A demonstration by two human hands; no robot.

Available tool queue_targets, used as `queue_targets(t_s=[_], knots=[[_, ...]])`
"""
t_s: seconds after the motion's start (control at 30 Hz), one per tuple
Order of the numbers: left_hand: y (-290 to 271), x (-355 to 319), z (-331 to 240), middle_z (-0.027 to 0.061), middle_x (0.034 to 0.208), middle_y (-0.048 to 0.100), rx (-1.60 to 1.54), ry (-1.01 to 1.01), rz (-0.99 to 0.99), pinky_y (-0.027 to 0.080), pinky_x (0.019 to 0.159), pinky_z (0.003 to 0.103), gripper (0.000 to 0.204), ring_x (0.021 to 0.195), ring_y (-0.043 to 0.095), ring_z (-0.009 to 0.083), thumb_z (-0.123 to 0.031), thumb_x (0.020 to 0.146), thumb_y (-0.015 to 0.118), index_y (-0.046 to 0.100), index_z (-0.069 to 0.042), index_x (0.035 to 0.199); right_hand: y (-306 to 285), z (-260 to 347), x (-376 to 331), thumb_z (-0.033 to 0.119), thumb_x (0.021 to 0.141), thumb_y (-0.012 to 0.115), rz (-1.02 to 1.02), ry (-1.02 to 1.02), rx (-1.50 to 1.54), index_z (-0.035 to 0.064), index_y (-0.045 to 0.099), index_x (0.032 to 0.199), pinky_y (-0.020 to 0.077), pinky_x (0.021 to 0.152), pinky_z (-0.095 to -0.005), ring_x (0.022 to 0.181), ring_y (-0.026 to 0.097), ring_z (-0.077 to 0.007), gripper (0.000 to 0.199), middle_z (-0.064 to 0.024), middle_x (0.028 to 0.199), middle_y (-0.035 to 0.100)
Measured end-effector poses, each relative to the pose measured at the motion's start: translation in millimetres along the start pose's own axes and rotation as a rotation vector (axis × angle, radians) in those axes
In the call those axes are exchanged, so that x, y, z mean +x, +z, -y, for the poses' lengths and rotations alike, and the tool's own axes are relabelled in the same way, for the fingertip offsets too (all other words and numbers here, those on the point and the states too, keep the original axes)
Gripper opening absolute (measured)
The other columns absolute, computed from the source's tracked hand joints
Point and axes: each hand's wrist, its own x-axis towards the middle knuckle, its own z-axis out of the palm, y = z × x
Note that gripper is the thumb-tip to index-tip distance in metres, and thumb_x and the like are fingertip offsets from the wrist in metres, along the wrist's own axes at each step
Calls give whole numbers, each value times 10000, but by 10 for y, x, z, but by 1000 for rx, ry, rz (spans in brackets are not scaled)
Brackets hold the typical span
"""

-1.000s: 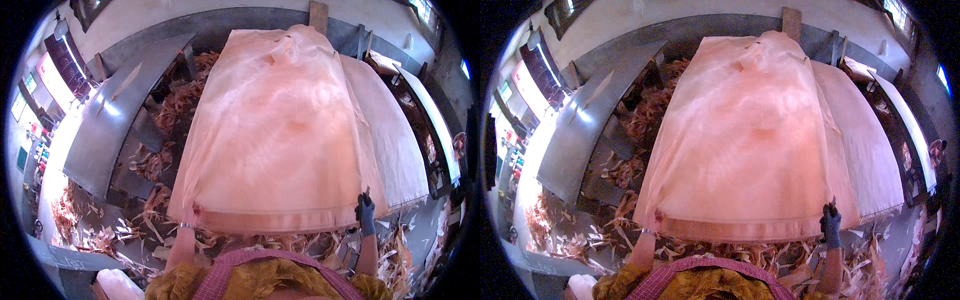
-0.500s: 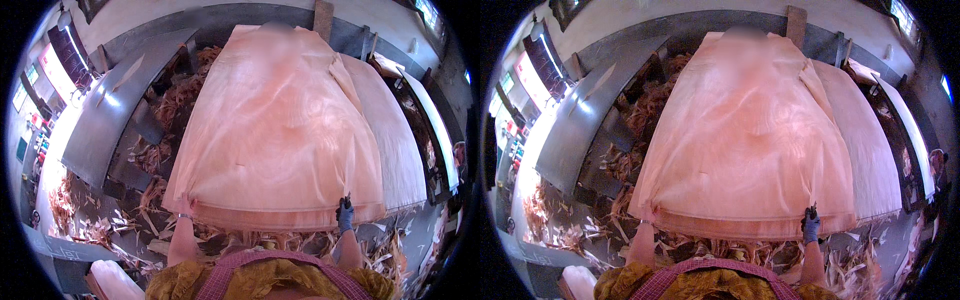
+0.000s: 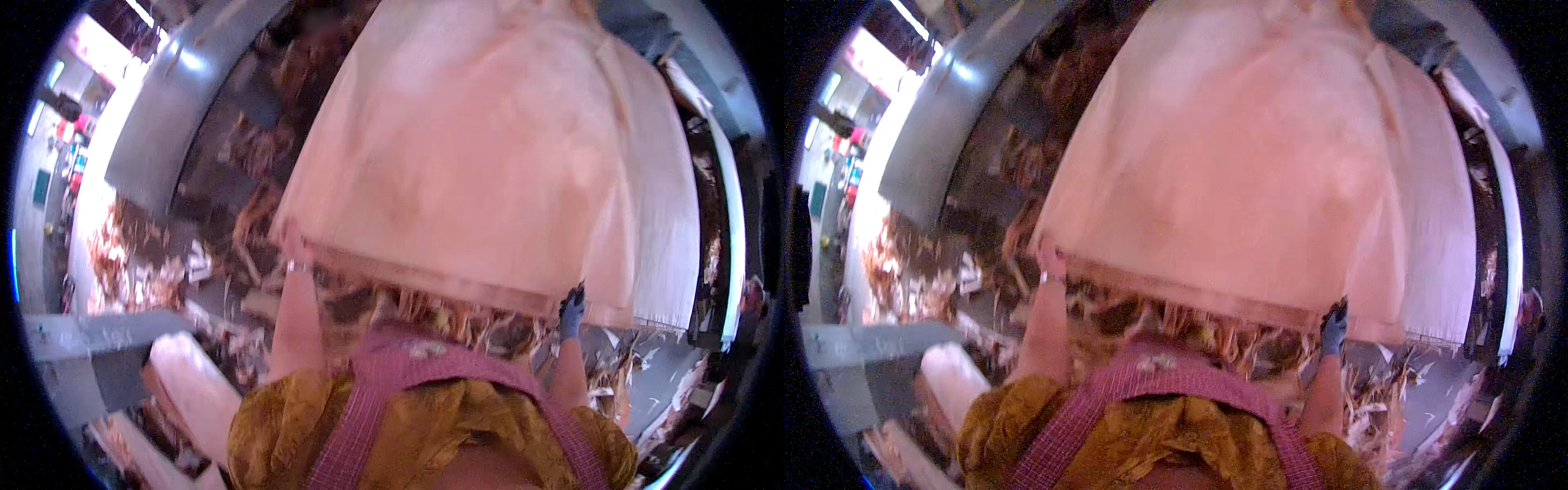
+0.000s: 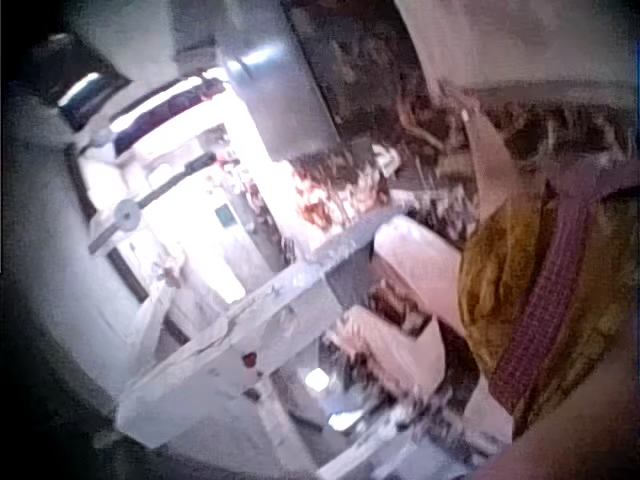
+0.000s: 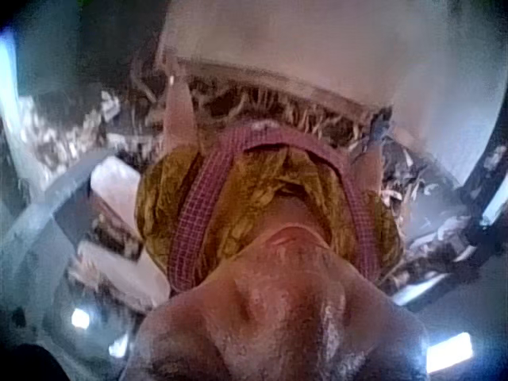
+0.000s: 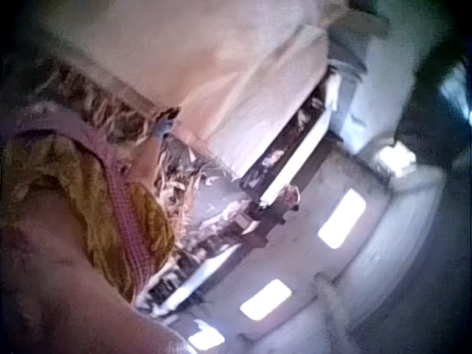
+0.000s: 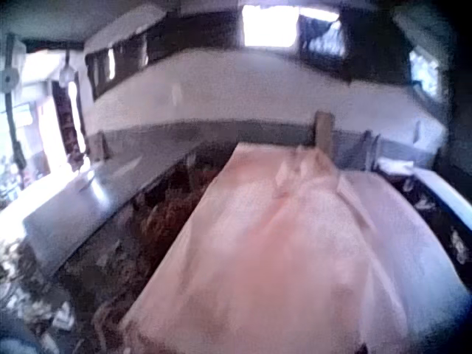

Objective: The person cuts a piece of wood veneer using a utility knife, uses a measuring tape to check the dimensions, and moves veneer sheets between stacks on the worktable.

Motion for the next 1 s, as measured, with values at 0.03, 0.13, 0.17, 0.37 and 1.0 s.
queue_targets(t_s=[0.03, 0.13, 0.17, 0.37, 1.0], knots=[[5, 83, 85, -1, 1011, 610, -16, 8, -65, 499, 616, 309, 512, 865, 602, 149, -226, 831, 715, 473, -160, 1278, -261, -248, 184, 233, 1008, 490, -42, -144, -247, 52, 411, 1428, 461, 548, -264, 638, 511, -117, 464, -33, 997, 618], [88, 70, 42, -20, 768, 557, 53, -45, -161, 417, 533, 280, 362, 642, 503, 104, -276, 813, 740, 558, -144, 1097, -309, -435, 179, 240, 1008, 478, -11, -87, -323, 22, 393, 1432, 451, 916, -321, 1078, 562, -225, 484, -136, 1352, 522], [81, 81, 16, -23, 699, 542, 89, -72, -157, 414, 521, 281, 319, 595, 491, 108, -300, 810, 744, 590, -130, 1032, -236, -465, 164, 244, 1004, 485, -17, -87, -336, 18, 387, 1433, 427, 957, -325, 1140, 536, -235, 495, -145, 1376, 504], [-609, 781, 241, 61, 756, 644, 732, -46, -353, 496, 575, 348, 419, 658, 600, 181, -344, 805, 736, 626, 36, 941, 138, -294, -10, 264, 996, 495, 22, -107, -310, 1, 355, 1441, 377, 1039, -334, 1256, 487, -269, 536, -177, 1410, 480], [-967, 1002, 254, 143, 796, 629, 506, -190, -325, 482, 508, 376, 257, 616, 597, 248, -79, 741, 747, 575, 39, 891, 45, -583, -414, 245, 997, 493, -41, -225, -460, 30, 376, 1434, 448, 950, -342, 1138, 557, -251, 500, -144, 1328, 549]])
